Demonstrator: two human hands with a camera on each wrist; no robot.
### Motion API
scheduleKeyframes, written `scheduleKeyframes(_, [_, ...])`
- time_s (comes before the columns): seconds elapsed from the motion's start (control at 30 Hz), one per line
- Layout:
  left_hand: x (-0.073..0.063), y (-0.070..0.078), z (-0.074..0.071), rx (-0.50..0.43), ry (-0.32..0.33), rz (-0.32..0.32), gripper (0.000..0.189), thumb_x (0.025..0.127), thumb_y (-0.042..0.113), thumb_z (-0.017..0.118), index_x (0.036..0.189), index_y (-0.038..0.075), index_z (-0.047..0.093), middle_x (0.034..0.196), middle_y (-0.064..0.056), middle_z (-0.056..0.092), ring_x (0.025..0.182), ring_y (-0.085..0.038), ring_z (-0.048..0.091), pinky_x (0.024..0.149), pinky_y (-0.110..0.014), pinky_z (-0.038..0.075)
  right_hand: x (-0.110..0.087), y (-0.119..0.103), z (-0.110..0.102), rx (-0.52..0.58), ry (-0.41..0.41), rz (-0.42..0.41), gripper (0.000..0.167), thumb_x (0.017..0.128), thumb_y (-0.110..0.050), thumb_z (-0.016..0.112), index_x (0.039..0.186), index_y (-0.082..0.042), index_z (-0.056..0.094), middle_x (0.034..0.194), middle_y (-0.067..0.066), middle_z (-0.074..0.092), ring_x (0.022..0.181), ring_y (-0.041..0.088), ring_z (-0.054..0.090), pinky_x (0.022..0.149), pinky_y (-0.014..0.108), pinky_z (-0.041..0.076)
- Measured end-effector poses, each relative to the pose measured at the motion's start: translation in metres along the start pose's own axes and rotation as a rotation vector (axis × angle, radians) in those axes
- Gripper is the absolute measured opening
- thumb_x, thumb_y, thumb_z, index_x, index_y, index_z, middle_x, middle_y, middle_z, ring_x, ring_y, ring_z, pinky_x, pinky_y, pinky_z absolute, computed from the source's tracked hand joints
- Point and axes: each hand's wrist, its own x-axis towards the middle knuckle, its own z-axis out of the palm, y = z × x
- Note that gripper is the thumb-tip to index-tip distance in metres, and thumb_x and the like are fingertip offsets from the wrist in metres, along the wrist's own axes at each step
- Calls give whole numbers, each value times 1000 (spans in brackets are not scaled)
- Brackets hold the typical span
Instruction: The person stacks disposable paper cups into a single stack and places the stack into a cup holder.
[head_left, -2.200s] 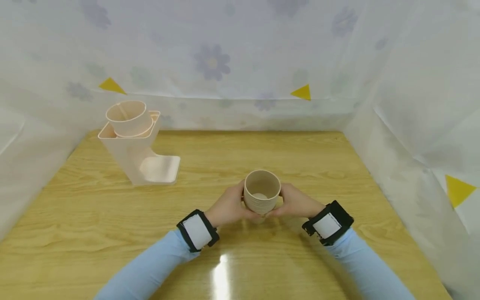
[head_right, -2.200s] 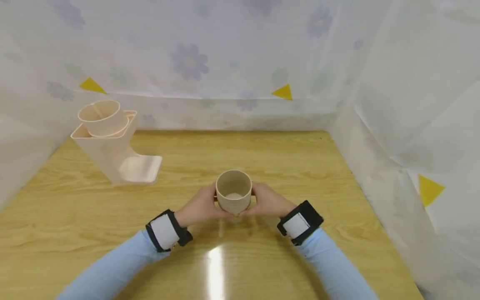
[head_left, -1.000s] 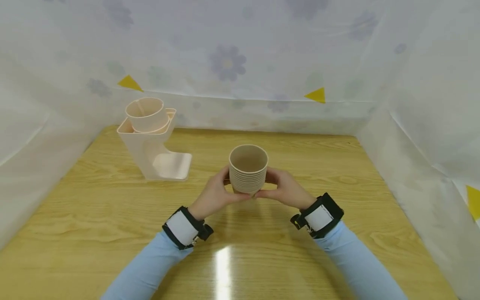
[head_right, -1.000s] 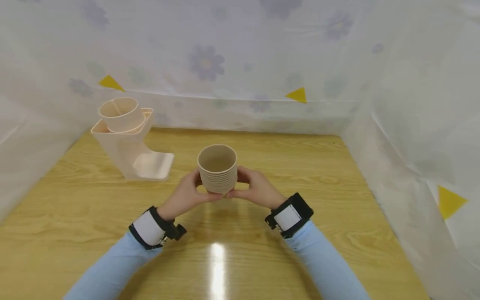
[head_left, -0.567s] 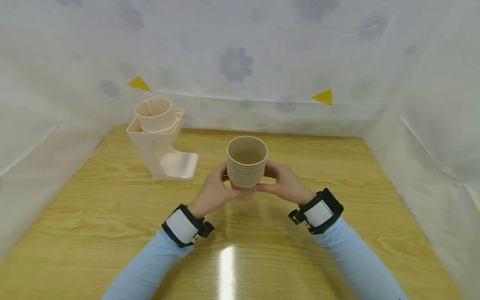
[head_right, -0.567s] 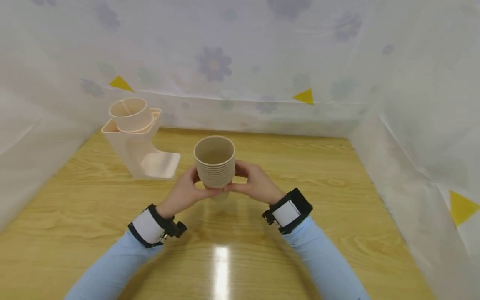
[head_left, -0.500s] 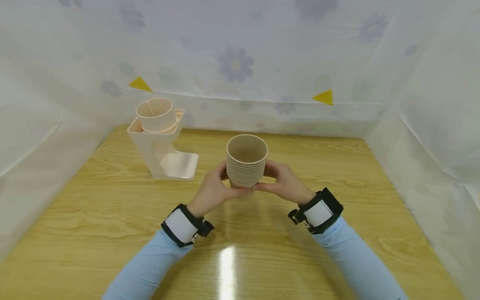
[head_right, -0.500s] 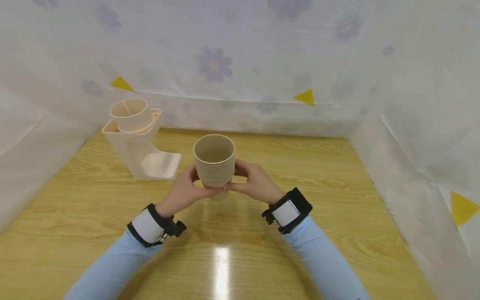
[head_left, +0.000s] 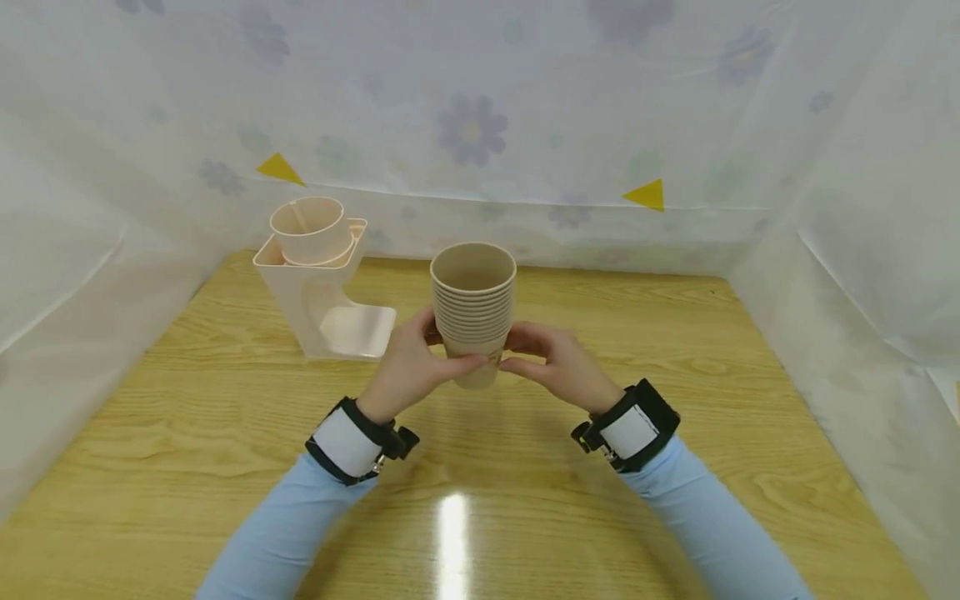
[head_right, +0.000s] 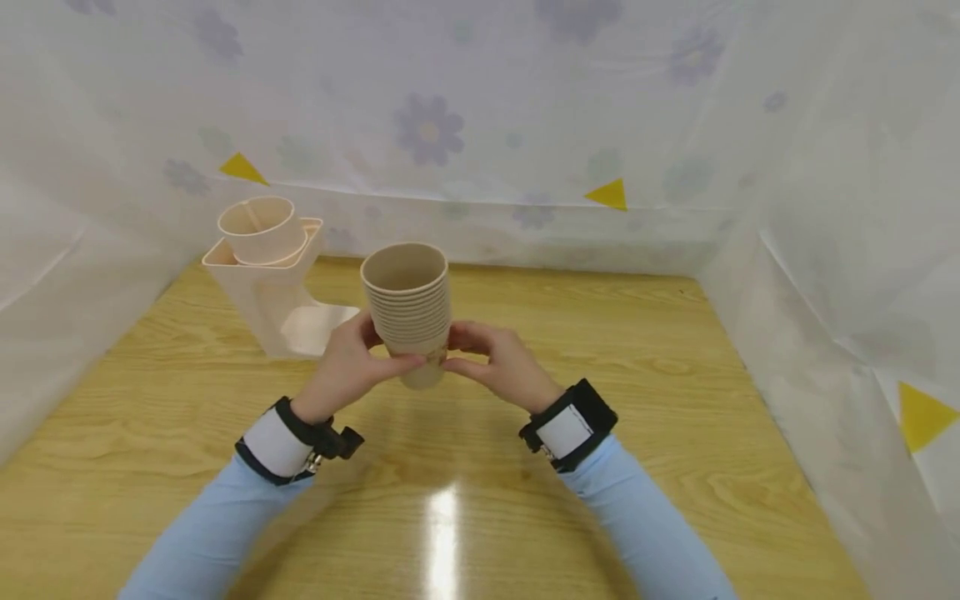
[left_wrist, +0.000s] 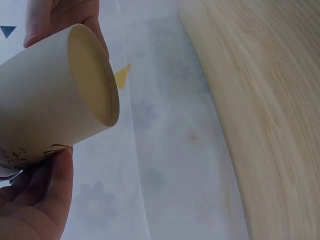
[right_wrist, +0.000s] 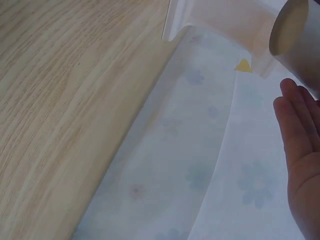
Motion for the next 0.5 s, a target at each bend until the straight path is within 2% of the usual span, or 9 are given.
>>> scheduleKeyframes(0.17, [0,1,4,-6,11,-15,56,77,18,77,126,10,52,119,-8,60,105,-22,57,90,-40,49,3,-2,6,2,47,-20,40,86,-7,65,124,0,56,117,16,64,106,27,63,92,34,50])
scheduleKeyframes(0.27, [-1,0,4,1,-27,-12,60,79,16,75,131,11,46,124,-8,55,111,-23,54,95,-42,46,5,-2,8,-3,70,-15,38,85,-6,65,122,0,58,113,16,66,104,27,64,91,31,51])
scheduleKeyframes(0.4, [-2,-2,2,10,-61,16,65,77,11,75,133,8,42,125,-11,55,114,-25,54,97,-42,46,5,-1,8,-1,70,-14,36,85,-4,65,120,2,58,111,17,66,105,27,63,91,30,51])
scheduleKeyframes(0.5, [-2,-3,2,-6,-43,17,66,76,9,76,132,6,43,123,-13,57,112,-25,56,95,-41,47,5,-2,8,1,69,-17,37,86,-4,64,122,2,57,113,17,65,106,28,63,92,31,50])
